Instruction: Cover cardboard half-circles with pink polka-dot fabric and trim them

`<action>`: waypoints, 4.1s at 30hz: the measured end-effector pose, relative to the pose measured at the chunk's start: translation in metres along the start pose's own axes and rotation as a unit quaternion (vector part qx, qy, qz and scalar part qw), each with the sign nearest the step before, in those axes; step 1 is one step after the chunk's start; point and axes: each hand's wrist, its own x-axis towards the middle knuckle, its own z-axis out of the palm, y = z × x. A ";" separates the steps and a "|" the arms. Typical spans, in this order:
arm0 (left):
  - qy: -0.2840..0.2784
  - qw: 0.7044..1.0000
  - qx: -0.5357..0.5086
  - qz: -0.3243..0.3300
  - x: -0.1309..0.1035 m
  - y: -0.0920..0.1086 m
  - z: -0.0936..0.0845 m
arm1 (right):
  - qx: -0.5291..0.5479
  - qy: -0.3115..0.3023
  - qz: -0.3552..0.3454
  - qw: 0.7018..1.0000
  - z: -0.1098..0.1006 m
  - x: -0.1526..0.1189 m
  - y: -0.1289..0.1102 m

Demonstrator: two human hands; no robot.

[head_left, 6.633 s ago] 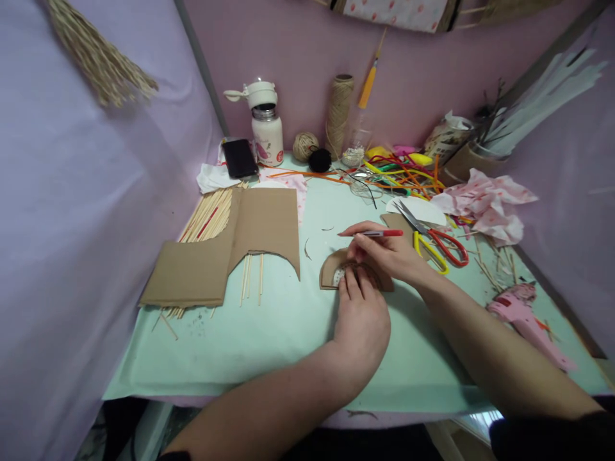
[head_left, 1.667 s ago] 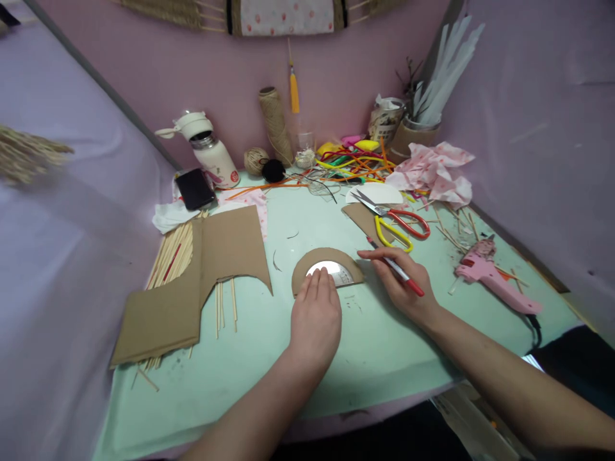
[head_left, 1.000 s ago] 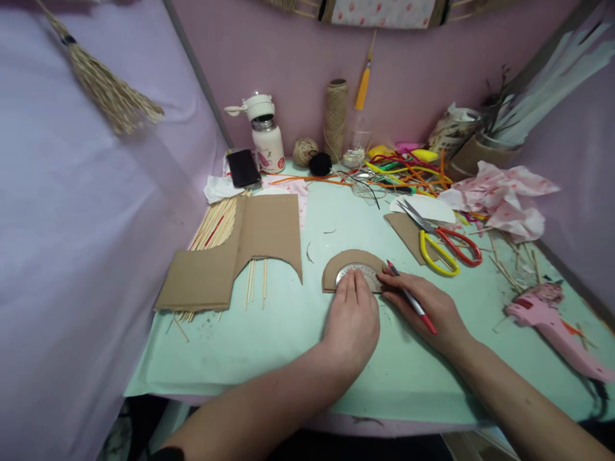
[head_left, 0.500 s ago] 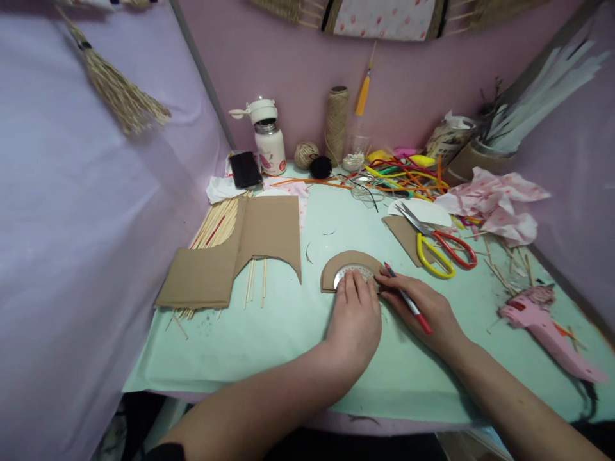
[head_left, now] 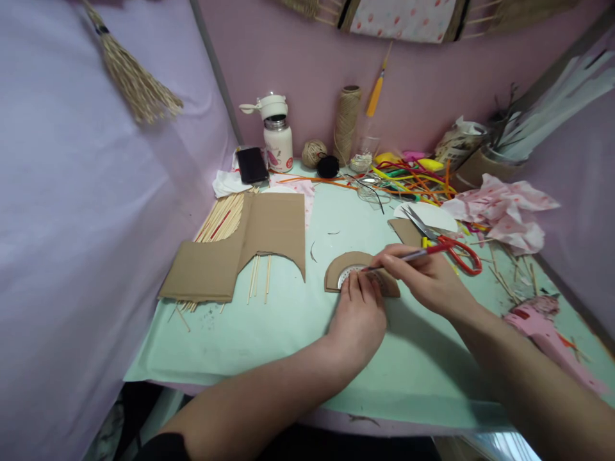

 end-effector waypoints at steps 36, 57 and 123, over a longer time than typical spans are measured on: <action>-0.027 0.999 0.021 0.014 0.002 -0.005 -0.014 | 0.009 -0.274 0.010 0.962 0.032 0.055 0.002; -0.017 1.000 0.014 0.013 -0.002 -0.005 -0.004 | 0.058 -0.070 0.102 0.991 0.003 0.036 0.040; -0.040 0.998 0.029 0.034 -0.004 -0.010 -0.009 | 0.004 0.158 0.126 0.979 0.009 -0.060 0.051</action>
